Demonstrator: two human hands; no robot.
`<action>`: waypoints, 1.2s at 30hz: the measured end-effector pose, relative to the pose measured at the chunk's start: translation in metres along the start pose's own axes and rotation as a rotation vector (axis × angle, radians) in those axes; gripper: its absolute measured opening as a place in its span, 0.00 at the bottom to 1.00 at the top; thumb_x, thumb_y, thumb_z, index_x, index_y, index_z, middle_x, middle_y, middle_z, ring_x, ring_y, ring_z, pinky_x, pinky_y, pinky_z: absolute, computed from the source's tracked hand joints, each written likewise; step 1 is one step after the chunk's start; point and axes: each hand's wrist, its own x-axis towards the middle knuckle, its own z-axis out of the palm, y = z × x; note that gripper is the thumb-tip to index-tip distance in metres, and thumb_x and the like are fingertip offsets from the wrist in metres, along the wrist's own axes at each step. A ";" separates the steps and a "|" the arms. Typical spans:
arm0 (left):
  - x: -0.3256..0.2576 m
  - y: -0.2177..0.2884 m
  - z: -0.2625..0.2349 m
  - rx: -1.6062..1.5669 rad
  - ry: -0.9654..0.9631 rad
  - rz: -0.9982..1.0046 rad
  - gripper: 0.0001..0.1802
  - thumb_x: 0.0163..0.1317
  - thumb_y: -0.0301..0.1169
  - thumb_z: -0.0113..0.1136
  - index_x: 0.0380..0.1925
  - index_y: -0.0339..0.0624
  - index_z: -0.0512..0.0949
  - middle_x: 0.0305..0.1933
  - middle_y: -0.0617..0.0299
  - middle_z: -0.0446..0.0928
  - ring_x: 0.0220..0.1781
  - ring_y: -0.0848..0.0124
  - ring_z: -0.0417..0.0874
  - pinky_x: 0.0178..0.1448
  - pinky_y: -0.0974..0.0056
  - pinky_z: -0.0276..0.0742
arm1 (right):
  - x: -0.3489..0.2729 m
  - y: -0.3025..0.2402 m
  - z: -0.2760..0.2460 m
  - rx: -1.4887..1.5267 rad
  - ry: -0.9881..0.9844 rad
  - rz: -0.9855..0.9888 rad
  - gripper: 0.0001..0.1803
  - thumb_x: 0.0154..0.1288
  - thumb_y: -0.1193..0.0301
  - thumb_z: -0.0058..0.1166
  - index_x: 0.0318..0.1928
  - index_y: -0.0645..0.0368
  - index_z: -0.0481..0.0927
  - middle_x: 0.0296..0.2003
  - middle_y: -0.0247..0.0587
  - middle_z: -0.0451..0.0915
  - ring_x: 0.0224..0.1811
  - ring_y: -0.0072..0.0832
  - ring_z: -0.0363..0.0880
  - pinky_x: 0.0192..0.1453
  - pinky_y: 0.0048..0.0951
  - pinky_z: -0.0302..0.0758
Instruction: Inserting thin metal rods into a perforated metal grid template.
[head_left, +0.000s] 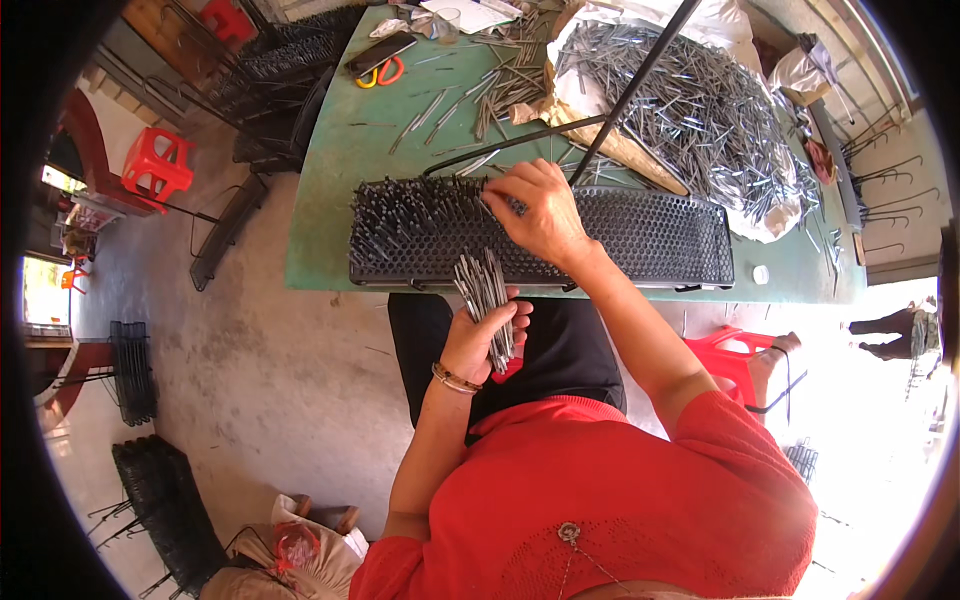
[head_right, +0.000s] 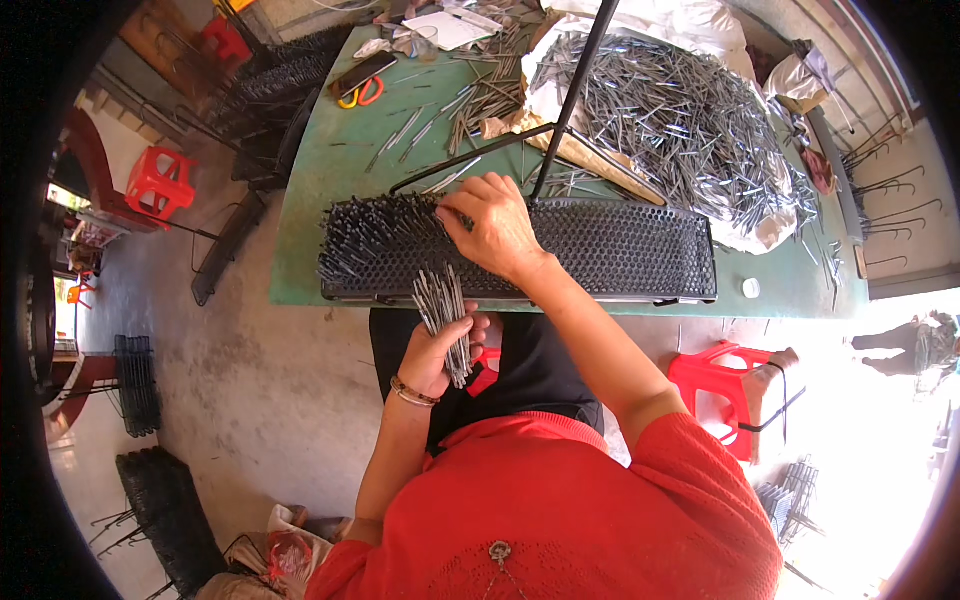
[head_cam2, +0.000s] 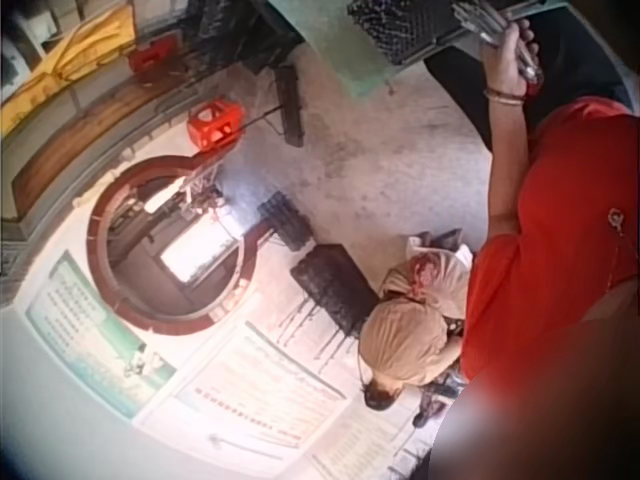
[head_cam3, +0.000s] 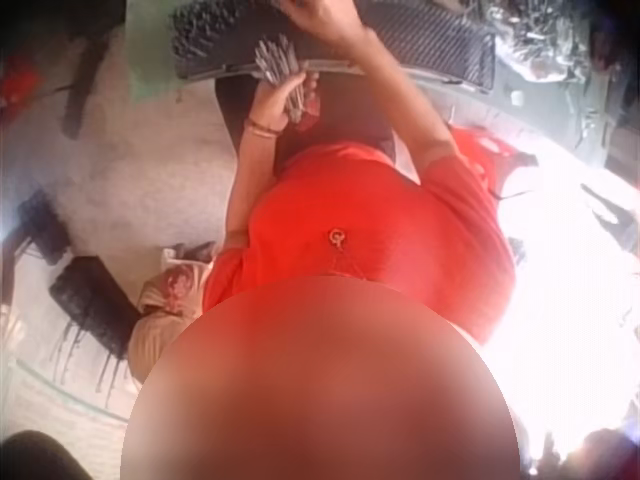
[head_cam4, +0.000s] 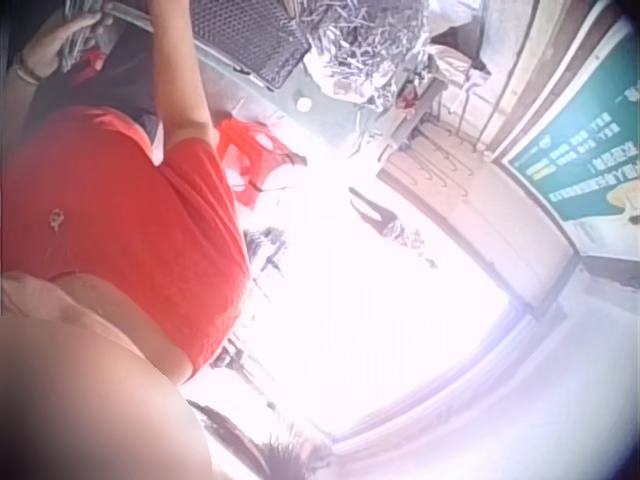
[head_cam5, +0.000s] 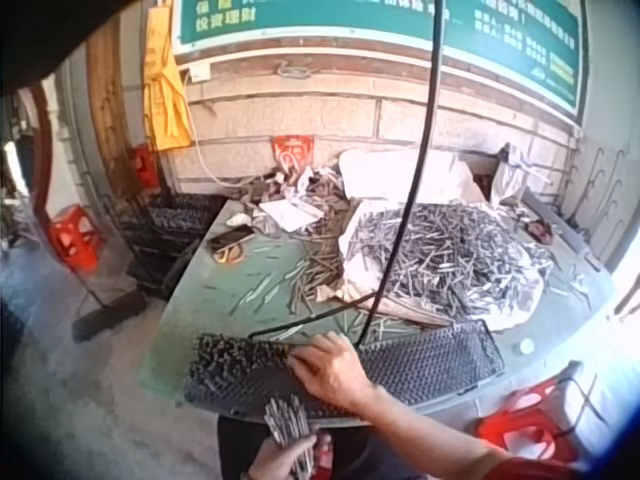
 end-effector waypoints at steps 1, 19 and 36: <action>0.001 0.000 0.000 -0.006 -0.004 0.004 0.15 0.61 0.25 0.57 0.48 0.36 0.72 0.39 0.53 0.80 0.36 0.70 0.82 0.36 0.66 0.81 | -0.001 -0.001 -0.004 -0.080 -0.093 0.014 0.05 0.52 0.72 0.62 0.31 0.56 0.82 0.29 0.35 0.76 0.36 0.35 0.72 0.41 0.34 0.68; 0.001 0.000 -0.004 -0.018 -0.026 0.034 0.14 0.63 0.26 0.54 0.49 0.35 0.72 0.43 0.51 0.80 0.42 0.67 0.82 0.42 0.63 0.81 | 0.002 -0.001 0.012 -0.046 0.170 0.081 0.05 0.49 0.73 0.64 0.28 0.57 0.81 0.23 0.34 0.73 0.28 0.34 0.71 0.36 0.34 0.66; 0.003 0.000 -0.001 -0.080 0.017 0.063 0.13 0.63 0.27 0.55 0.47 0.35 0.73 0.42 0.52 0.80 0.40 0.68 0.82 0.41 0.63 0.82 | -0.013 0.004 0.014 -0.125 0.024 0.101 0.05 0.49 0.72 0.64 0.27 0.57 0.81 0.23 0.35 0.74 0.31 0.35 0.72 0.40 0.36 0.67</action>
